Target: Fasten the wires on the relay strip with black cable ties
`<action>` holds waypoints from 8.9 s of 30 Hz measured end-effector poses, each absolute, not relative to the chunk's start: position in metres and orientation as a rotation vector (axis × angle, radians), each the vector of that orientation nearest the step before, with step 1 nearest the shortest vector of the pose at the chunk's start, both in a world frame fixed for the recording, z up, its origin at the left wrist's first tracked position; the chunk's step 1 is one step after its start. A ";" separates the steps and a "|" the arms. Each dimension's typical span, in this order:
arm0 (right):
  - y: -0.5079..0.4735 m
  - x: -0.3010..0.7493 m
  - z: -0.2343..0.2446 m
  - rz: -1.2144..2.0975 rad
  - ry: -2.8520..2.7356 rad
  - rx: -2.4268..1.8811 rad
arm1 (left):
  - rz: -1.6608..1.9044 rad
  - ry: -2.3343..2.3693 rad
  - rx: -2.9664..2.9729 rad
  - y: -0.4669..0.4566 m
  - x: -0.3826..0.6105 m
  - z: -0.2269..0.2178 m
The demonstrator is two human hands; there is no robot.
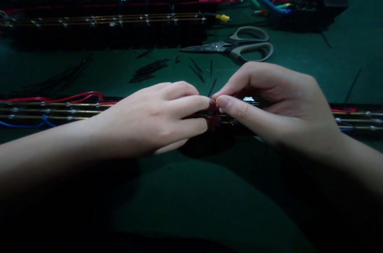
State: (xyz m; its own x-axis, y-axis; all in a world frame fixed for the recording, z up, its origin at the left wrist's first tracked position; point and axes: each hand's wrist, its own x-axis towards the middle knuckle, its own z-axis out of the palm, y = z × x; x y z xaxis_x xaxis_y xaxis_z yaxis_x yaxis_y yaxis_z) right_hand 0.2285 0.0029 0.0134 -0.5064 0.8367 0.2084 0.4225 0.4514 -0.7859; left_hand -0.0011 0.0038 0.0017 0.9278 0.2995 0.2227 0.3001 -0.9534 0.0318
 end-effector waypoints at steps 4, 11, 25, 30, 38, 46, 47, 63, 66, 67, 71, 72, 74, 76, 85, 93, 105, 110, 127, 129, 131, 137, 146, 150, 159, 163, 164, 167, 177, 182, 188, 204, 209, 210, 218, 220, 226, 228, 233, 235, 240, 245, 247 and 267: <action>0.004 0.231 0.013 0.985 -2.102 -1.019 | -0.372 -0.475 -3.065 0.003 -0.001 0.002; 0.004 0.231 0.012 1.051 -2.092 -1.018 | -0.346 -0.472 -3.088 0.002 -0.002 0.010; 0.008 0.229 0.012 0.958 -2.167 -1.003 | -0.435 -0.486 -3.047 0.000 -0.002 0.010; 0.007 0.228 0.010 0.897 -2.191 -1.006 | -0.420 -0.510 -3.034 -0.001 0.002 0.006; 0.008 0.227 0.008 0.850 -2.192 -1.037 | -0.388 -0.509 -2.904 -0.006 0.000 0.003; 0.008 0.227 0.010 0.893 -2.214 -1.045 | -0.413 -0.315 -2.835 -0.003 -0.002 0.000; 0.008 0.227 0.010 0.893 -2.219 -1.041 | -0.390 -0.302 -2.835 -0.003 -0.002 0.000; 0.010 0.227 0.009 0.878 -2.261 -1.000 | -0.372 -0.352 -2.834 -0.009 0.005 0.002; 0.010 0.227 0.009 0.869 -2.263 -0.997 | -0.379 -0.371 -2.836 -0.010 0.005 0.003; 0.010 0.227 0.009 0.867 -2.262 -0.996 | -0.381 -0.376 -2.836 -0.010 0.006 0.003; 0.010 0.227 0.009 0.863 -2.261 -0.988 | -0.382 -0.380 -2.837 -0.009 0.006 0.002; 0.010 0.227 0.009 0.863 -2.264 -0.989 | -0.384 -0.377 -2.840 -0.008 0.006 0.002; 0.010 0.227 0.009 0.859 -2.268 -0.984 | -0.387 -0.374 -2.850 -0.008 0.006 0.002; 0.009 0.227 0.009 0.845 -2.268 -0.989 | -0.381 -0.374 -2.859 -0.008 0.005 0.002; 0.004 0.226 0.009 0.764 -2.241 -1.100 | -0.397 -0.577 -2.887 -0.014 0.005 -0.004; 0.002 0.226 0.008 0.632 -2.320 -1.071 | -0.413 -0.570 -2.913 -0.012 0.003 -0.006; 0.003 0.226 0.007 0.586 -2.340 -1.049 | -0.406 -0.520 -2.925 -0.010 0.002 -0.005; 0.003 0.226 0.008 0.587 -2.348 -1.041 | -0.382 -0.522 -2.931 -0.010 0.002 -0.006; 0.003 0.226 0.008 0.566 -2.364 -1.056 | -0.354 -0.492 -2.935 -0.008 0.004 -0.005; 0.002 0.226 0.008 0.559 -2.362 -1.074 | -0.342 -0.493 -2.931 -0.008 0.003 -0.005; 0.001 0.226 0.008 0.548 -2.367 -1.090 | -0.335 -0.501 -2.925 -0.009 0.004 -0.005; 0.000 0.227 0.007 0.483 -2.392 -1.088 | -0.332 -0.530 -2.913 -0.009 0.005 -0.004; -0.007 0.225 0.009 0.448 -2.371 -1.192 | -0.337 -0.601 -2.966 -0.009 0.007 0.001; -0.009 0.223 0.012 0.481 -2.283 -1.295 | -0.370 -0.711 -3.069 -0.007 0.009 0.003; 0.001 0.223 0.011 0.572 -2.298 -1.208 | -0.384 -0.830 -3.122 -0.006 0.013 0.006; -0.006 0.223 0.012 0.544 -2.258 -1.291 | -0.378 -0.827 -3.098 -0.006 0.012 0.005; -0.007 0.223 0.013 0.533 -2.258 -1.297 | -0.350 -0.808 -3.079 -0.006 0.012 0.004; -0.009 0.223 0.013 0.508 -2.268 -1.291 | -0.297 -0.717 -3.013 -0.006 0.011 0.003; -0.007 0.223 0.007 0.414 -2.358 -1.237 | -0.296 -0.573 -2.909 -0.007 0.007 0.000; -0.006 0.223 0.007 0.408 -2.375 -1.202 | -0.315 -0.651 -2.983 -0.006 0.008 0.001; -0.004 0.226 0.009 0.407 -2.378 -1.181 | -0.284 -0.641 -2.964 -0.006 0.007 0.001; -0.004 0.224 0.013 0.508 -2.310 -1.226 | -0.319 -0.698 -3.026 -0.006 0.007 0.001; -0.001 0.225 0.010 0.526 -2.304 -1.194 | -0.320 -0.592 -2.953 -0.006 0.004 0.002; -0.001 0.226 0.009 0.524 -2.303 -1.186 | -0.326 -0.598 -2.966 -0.006 0.004 0.002; 0.003 0.226 0.012 0.559 -2.333 -1.097 | -0.418 -0.917 -3.162 -0.004 0.011 0.004; 0.001 0.225 0.015 0.561 -2.295 -1.100 | -0.437 -0.961 -3.168 -0.004 0.011 0.005; -0.007 0.225 0.014 0.498 -2.300 -1.204 | -0.414 -0.801 -3.144 -0.005 0.009 0.006; -0.008 0.225 0.012 0.458 -2.291 -1.214 | -0.407 -0.781 -3.132 -0.005 0.010 0.005; -0.008 0.226 0.010 0.391 -2.304 -1.234 | -0.301 -0.668 -3.047 -0.006 0.009 0.004; -0.007 0.226 0.008 0.355 -2.345 -1.231 | -0.285 -0.618 -3.006 -0.006 0.008 0.003; -0.002 0.227 0.006 0.316 -2.416 -1.154 | -0.264 -0.546 -2.931 -0.006 0.004 0.001; 0.001 0.227 0.005 0.361 -2.412 -1.046 | -0.267 -0.529 -2.914 -0.006 0.003 0.000; 0.001 0.227 0.005 0.390 -2.403 -1.034 | -0.293 -0.515 -2.918 -0.006 0.003 -0.001; 0.004 0.226 0.004 0.475 -2.381 -1.009 | -0.307 -0.516 -2.940 -0.006 0.001 -0.003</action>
State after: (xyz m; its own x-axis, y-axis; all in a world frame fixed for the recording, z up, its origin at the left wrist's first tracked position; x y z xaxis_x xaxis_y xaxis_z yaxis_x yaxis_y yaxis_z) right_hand 0.2262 0.0045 0.0044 -0.5959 0.7388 0.3147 0.5616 0.6636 -0.4942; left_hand 0.0008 -0.0063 -0.0026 0.9202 0.3212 0.2235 0.3500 -0.9311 -0.1028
